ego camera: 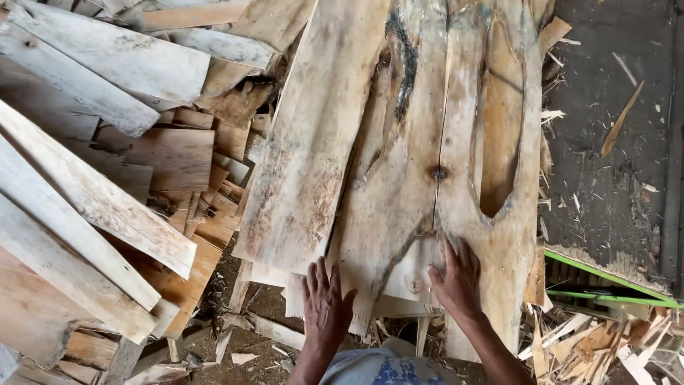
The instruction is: Trimming and cutting thin strips of wood or veneer using a large manual lever-blade.
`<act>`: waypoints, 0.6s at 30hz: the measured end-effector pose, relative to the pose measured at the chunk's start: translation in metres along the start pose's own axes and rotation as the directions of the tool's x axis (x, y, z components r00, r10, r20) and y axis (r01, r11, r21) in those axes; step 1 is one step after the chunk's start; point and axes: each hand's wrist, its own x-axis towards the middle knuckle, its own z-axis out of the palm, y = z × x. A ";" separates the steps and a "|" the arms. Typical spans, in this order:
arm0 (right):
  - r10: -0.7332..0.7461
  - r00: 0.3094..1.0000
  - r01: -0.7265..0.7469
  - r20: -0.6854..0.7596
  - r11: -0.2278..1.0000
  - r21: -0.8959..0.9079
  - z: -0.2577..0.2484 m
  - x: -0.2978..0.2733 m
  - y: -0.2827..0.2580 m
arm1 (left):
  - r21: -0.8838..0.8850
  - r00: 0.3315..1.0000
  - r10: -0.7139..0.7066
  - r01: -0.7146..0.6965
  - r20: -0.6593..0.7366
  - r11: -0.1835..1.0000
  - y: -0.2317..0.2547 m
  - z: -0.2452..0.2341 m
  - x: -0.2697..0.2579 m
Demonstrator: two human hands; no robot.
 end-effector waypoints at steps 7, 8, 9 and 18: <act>0.087 0.994 -0.087 0.062 0.996 0.002 -0.011 -0.004 0.027 | 0.030 0.986 -0.042 0.038 0.158 0.999 0.048 -0.018 0.001; 0.092 0.994 -0.092 0.062 0.996 0.003 -0.010 -0.005 0.034 | 0.032 0.986 -0.038 0.034 0.161 0.999 0.051 -0.016 -0.002; 0.106 0.990 -0.107 0.091 0.994 0.000 -0.009 -0.003 0.040 | 0.046 0.982 -0.017 0.009 0.191 0.999 0.055 -0.015 -0.003; 0.090 0.996 -0.091 0.004 0.994 0.065 -0.007 0.075 0.091 | 0.004 0.979 -0.145 0.146 0.146 0.989 0.053 0.001 -0.013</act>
